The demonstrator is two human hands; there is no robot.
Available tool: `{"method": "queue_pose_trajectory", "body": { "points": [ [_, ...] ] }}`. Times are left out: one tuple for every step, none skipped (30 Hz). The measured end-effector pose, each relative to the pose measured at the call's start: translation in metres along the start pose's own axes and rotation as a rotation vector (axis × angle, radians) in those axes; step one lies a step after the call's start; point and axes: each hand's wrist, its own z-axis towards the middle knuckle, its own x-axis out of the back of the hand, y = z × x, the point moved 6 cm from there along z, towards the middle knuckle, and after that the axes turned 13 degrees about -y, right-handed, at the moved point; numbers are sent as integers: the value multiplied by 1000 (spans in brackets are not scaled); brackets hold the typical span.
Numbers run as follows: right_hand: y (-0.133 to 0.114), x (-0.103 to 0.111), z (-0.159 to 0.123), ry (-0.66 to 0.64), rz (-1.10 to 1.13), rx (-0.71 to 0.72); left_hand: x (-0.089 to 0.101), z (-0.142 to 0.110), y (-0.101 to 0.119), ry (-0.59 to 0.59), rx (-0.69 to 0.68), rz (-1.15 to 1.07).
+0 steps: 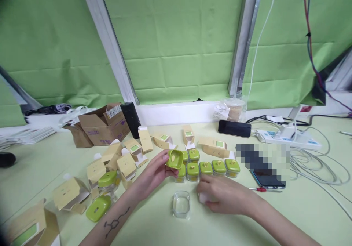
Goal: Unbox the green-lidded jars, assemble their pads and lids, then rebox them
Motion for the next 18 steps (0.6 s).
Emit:
{"method": "queue_pose_trajectory", "body": {
  "points": [
    [2, 0, 2, -23, 32, 3, -1, 1, 2, 2, -3, 4],
    [2, 4, 3, -33, 87, 21, -3, 3, 5, 2, -14, 6],
    [2, 12, 4, -17, 164, 43, -5, 4, 9, 1, -34, 5],
    [2, 23, 4, 33, 257, 60, -8, 5, 14, 2, -57, 1],
    [2, 37, 3, 114, 364, 76, -11, 5, 17, 6, -82, -4],
    [3, 51, 2, 226, 477, 87, -14, 5, 20, 15, -104, -9],
    [5, 62, 1, 349, 590, 99, -16, 4, 21, 30, -119, -16],
    [6, 71, 1, 466, 700, 122, -18, 3, 20, 49, -121, -22],
    [7, 75, 1, 563, 796, 142, -20, 1, 17, 66, -108, -25],
    [8, 75, 4, 631, 875, 158, -21, -1, 13, 80, -90, -25],
    [8, 72, 7, 675, 933, 169, -22, -3, 8, 90, -74, -24],
    [8, 67, 11, 695, 969, 170, -22, -4, 4, 97, -59, -24],
    [8, 61, 14, 699, 985, 168, -22, -5, 1, 99, -51, -27],
    [7, 56, 17, 695, 986, 164, -22, -5, -2, 97, -51, -31],
    [7, 51, 20, 685, 975, 156, -23, -5, -4, 91, -56, -35],
    [7, 47, 21, 673, 955, 141, -23, -5, -5, 83, -59, -39],
    [7, 45, 22, 661, 930, 121, -23, -4, -6, 77, -61, -41],
    [7, 43, 22, 651, 901, 98, -23, -4, -6, 76, -65, -40]
  ]
}}
